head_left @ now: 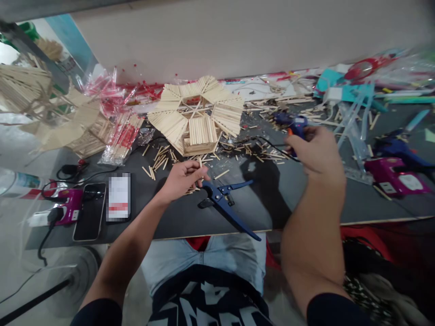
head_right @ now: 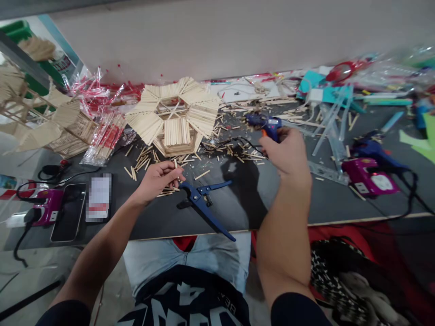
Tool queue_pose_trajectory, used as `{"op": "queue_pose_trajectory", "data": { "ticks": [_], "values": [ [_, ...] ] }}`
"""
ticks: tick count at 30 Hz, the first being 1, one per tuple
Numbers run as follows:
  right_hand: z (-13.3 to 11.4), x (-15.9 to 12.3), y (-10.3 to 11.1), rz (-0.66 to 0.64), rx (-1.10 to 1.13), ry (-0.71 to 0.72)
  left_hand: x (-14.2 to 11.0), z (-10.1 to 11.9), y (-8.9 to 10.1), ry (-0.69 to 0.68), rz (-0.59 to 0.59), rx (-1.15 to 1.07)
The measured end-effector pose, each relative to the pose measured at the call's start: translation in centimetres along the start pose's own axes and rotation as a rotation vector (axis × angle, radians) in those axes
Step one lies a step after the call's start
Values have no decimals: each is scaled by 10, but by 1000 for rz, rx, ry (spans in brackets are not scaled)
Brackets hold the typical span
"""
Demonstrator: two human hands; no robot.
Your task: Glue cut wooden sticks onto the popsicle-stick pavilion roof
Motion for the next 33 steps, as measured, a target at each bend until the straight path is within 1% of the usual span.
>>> {"op": "queue_pose_trajectory", "data": {
  "ticks": [2,4,5,6,8,10,11,13,16,19,23,27,33],
  "values": [
    [-8,0,3,81,227,38,0,-1,0,0,-10,-12],
    [-20,1,5,135,429,134,0,-2,-1,7,-15,-17],
    [-28,2,6,145,480,205,0,-2,-1,11,-14,-15],
    [-36,4,9,145,483,286,0,-2,0,14,-10,-10],
    [-55,7,16,159,424,448,1,-3,0,26,-3,4],
    [-75,9,27,213,341,553,1,-5,0,45,4,12],
    [-85,10,33,232,308,591,2,-5,0,53,4,12],
    [-102,9,41,224,191,648,2,-5,0,54,0,6],
    [-117,5,44,196,-57,719,2,-3,-2,43,-12,0],
    [-119,3,35,88,-196,774,1,-2,-2,49,-12,-2],
    [-119,4,22,-22,-310,788,1,-3,-2,71,5,1],
    [-121,6,20,-69,-414,775,1,-2,-3,69,14,17],
    [-121,9,24,-111,-411,815,-2,6,-8,39,-21,30]
  ]
}}
Point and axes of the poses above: each hand's wrist, its own x-axis towards the middle knuckle, its own y-axis out of the back of the hand, z = x × y, the point moved 3 cm from there along x, towards the middle knuckle, and after that the axes turned 11 degrees about -x, right-handed, at the moved point
